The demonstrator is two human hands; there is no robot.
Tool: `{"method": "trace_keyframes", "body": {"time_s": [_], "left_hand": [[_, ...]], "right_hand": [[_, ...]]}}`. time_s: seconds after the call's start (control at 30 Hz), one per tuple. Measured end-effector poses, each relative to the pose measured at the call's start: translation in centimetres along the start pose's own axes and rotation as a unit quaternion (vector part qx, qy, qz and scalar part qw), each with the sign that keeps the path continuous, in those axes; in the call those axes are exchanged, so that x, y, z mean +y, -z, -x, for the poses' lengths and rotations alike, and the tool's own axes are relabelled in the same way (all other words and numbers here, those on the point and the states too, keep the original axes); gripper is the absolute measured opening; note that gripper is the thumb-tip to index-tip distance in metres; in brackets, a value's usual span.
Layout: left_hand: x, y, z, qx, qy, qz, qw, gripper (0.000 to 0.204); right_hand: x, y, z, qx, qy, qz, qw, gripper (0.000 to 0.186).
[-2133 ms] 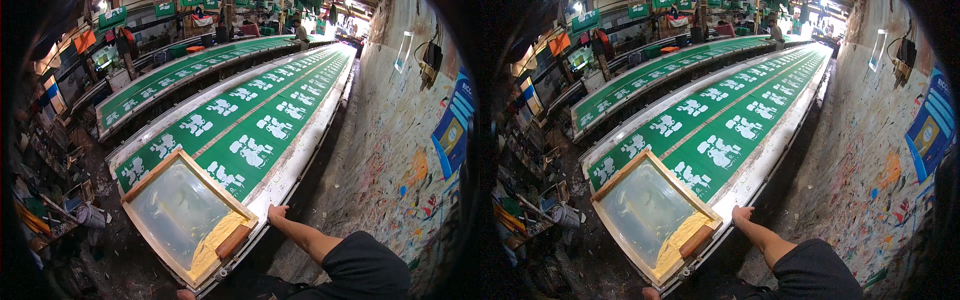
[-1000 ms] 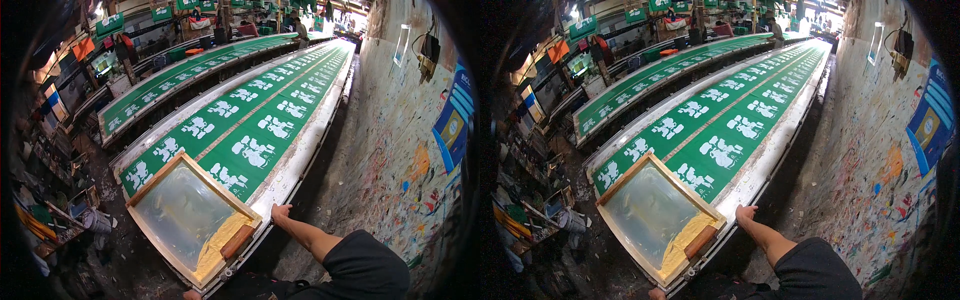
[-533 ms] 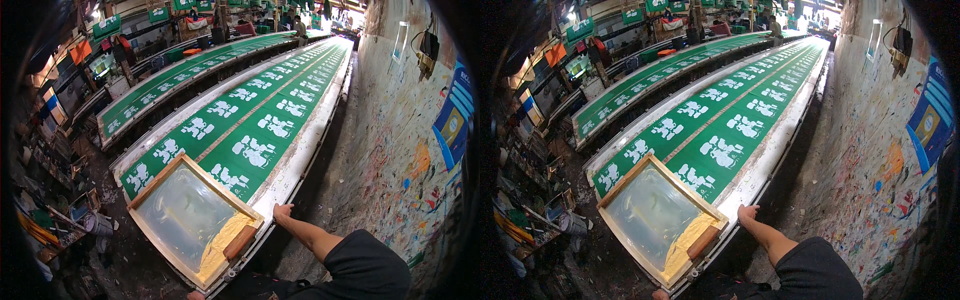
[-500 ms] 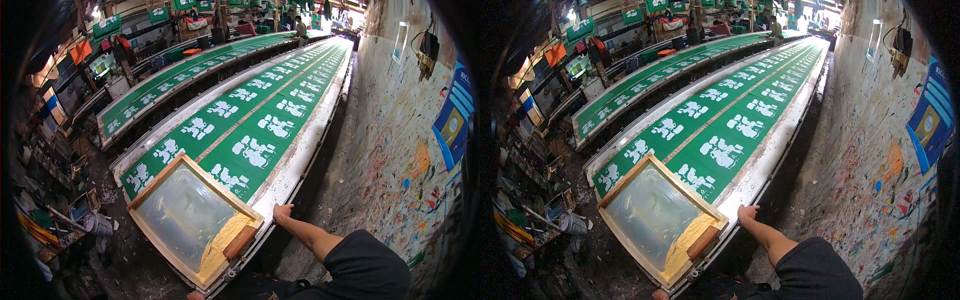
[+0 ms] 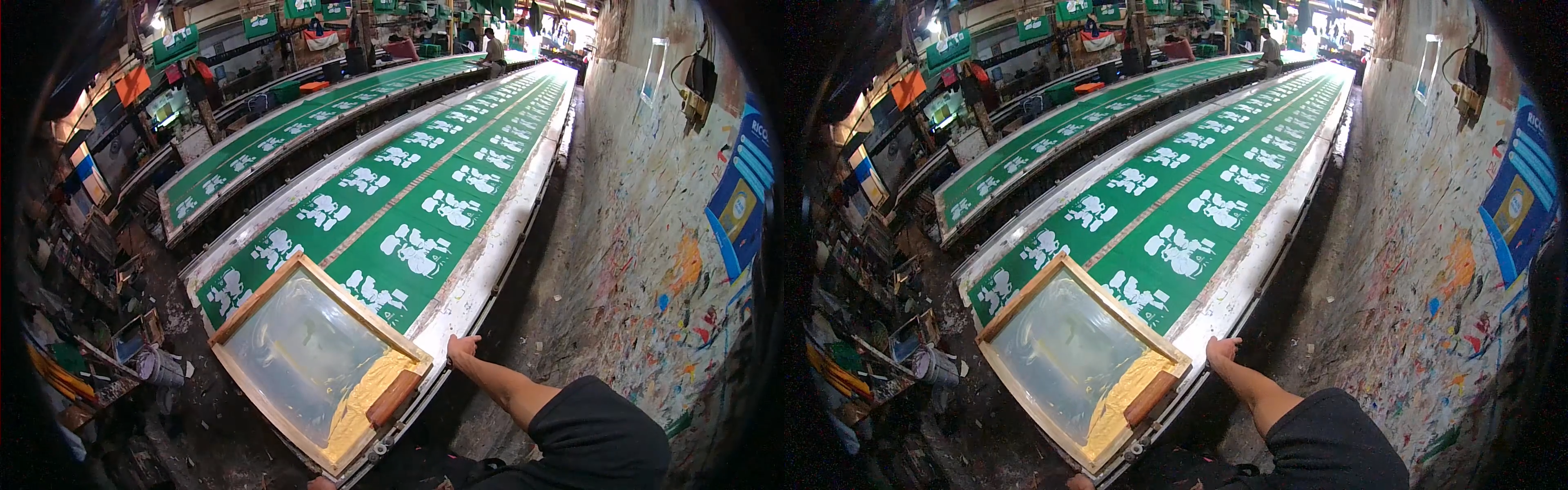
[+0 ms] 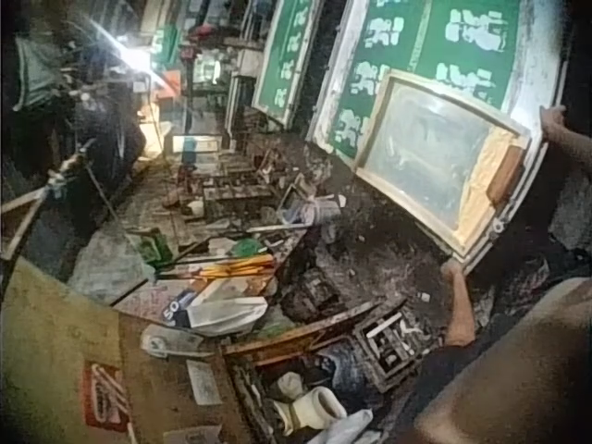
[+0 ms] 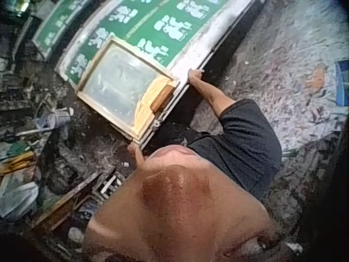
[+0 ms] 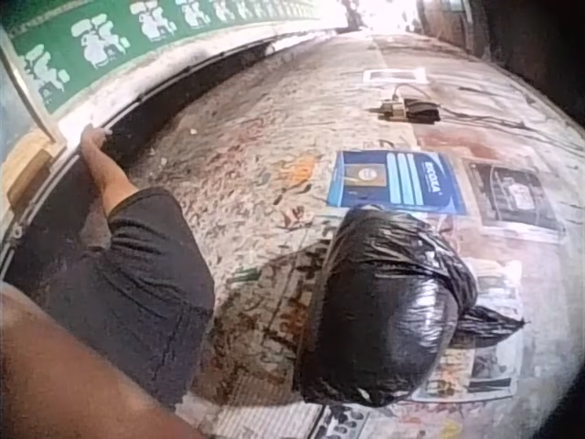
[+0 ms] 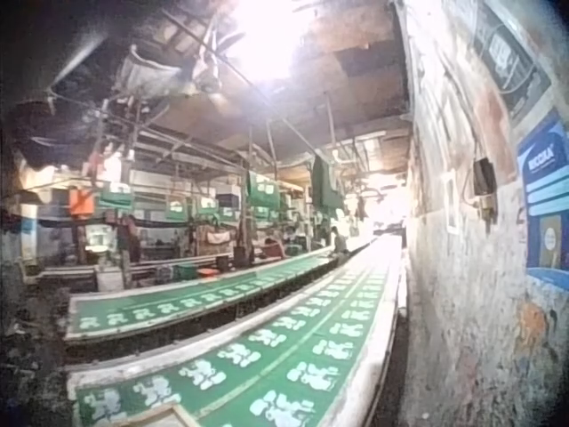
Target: Using a manual screen printing frame and a rubber squeegee to apply paste patterns sequentially on long fabric strips spread across the work table.
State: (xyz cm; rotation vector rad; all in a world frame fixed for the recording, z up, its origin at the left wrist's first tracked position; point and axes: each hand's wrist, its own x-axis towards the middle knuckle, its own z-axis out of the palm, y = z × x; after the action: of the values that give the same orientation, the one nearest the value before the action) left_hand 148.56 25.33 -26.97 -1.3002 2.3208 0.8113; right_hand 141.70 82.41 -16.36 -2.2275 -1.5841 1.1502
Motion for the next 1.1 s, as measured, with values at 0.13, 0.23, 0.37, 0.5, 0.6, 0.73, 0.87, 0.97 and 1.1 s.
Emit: {"method": "trace_keyframes", "body": {"time_s": [0.13,0.23,0.37,0.5,0.6,0.73,0.87,0.97,1.1], "left_hand": [[1.2,0.0,0.9,0.027,-0.001,-0.003,1.0,0.036],[2.0,0.2,1.5,0.05,0.003,-0.001,0.999,0.035],[1.0,-0.8,-0.3,0.062,-0.027,-0.055,0.996,0.033],[1.7,-0.9,0.0,0.058,0.013,-0.064,0.996,0.034],[1.1,-0.9,-0.1,0.062,0.041,-0.09,0.993,0.036],[0.4,-1.2,0.6,0.045,0.024,-0.088,0.995,0.036],[0.6,-0.7,1.8,0.032,0.008,-0.079,0.996,0.037],[1.5,0.8,3.7,0.022,-0.007,-0.077,0.997,0.037],[2.9,2.6,5.9,0.012,-0.03,-0.071,0.997,0.038]], "right_hand": [[0.4,0.2,-0.9,0.013,0.003,-0.002,1.0,0.095],[0.6,0.2,-1.5,0.012,-0.01,0.002,1.0,0.095],[0.2,0.4,-0.5,-0.008,0.014,0.009,1.0,0.089],[0.4,0.4,-0.9,0.006,0.013,0.01,1.0,0.093],[0.8,0.4,-1.0,0.01,0.008,0.006,1.0,0.096],[0.2,0.5,-0.3,0.015,0.011,0.008,1.0,0.095],[-0.1,0.9,-0.2,-0.01,0.006,0.003,1.0,0.094],[0.0,1.0,-0.2,-0.026,0.004,-0.005,1.0,0.09],[0.1,0.7,-0.3,-0.006,0.001,0.005,1.0,0.088]]}}
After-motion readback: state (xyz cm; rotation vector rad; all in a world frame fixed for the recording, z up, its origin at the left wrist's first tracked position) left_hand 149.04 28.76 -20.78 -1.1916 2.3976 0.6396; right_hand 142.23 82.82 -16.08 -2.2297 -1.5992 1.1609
